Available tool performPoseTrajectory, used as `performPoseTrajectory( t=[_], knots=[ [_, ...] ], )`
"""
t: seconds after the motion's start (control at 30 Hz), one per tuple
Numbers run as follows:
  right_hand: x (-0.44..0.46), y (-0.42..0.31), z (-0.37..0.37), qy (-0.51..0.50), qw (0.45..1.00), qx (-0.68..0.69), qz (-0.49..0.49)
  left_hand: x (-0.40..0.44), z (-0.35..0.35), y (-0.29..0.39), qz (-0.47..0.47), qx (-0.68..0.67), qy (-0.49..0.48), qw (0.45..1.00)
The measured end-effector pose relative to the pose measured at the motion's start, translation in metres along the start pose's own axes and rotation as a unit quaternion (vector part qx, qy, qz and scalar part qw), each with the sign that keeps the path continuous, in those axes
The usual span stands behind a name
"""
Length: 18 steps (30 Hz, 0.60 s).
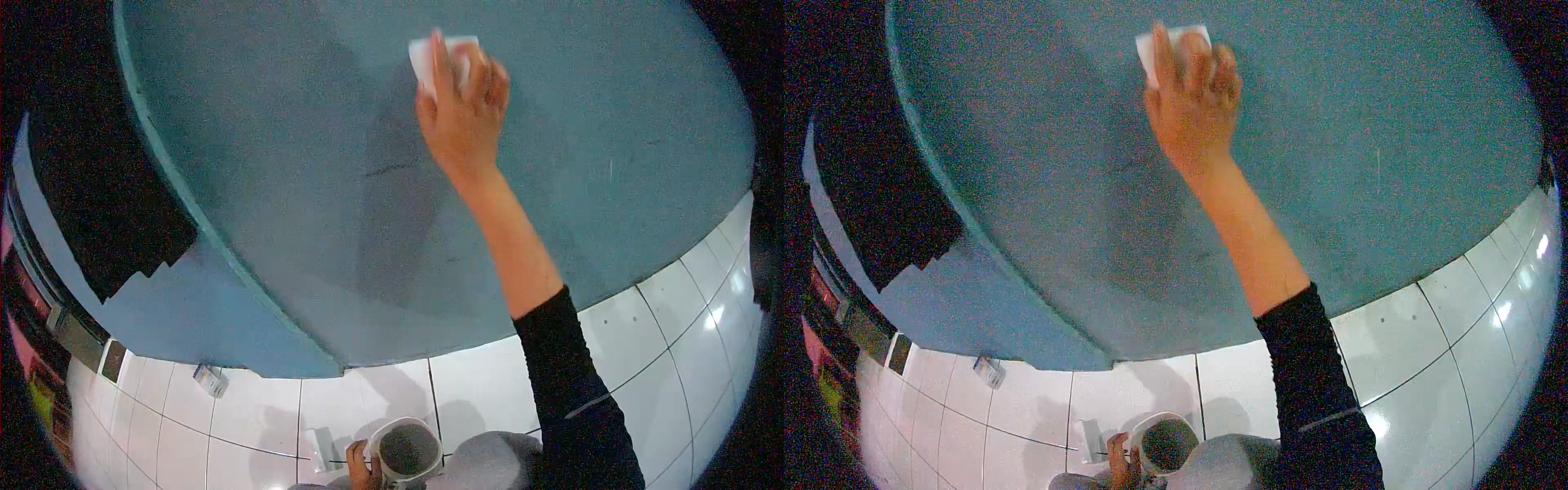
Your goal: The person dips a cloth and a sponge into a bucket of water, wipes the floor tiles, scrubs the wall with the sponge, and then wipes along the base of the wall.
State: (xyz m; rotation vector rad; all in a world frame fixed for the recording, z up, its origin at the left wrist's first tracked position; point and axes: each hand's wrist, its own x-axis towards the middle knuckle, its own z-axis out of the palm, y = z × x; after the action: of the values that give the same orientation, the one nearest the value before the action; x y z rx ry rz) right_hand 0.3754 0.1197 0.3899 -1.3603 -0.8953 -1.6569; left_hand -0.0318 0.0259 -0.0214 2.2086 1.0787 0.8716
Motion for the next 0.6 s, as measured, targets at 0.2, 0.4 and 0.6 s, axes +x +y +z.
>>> performPoseTrajectory(
  t=[0.2, 0.4, 0.6],
  knots=[
    [-0.054, 0.004, -0.018, -0.037, 0.999, -0.003, -0.005, 0.005, 0.002, -0.008, -0.010, 0.005, 0.022, 1.000],
    [-0.251, 0.015, -0.080, -0.212, 0.977, 0.004, -0.014, 0.004, 0.000, -0.009, -0.018, 0.008, 0.024, 1.000],
    [-0.278, 0.028, -0.081, -0.202, 0.979, 0.014, -0.040, -0.010, -0.006, -0.007, 0.042, -0.004, 0.001, 0.999]
  ],
)
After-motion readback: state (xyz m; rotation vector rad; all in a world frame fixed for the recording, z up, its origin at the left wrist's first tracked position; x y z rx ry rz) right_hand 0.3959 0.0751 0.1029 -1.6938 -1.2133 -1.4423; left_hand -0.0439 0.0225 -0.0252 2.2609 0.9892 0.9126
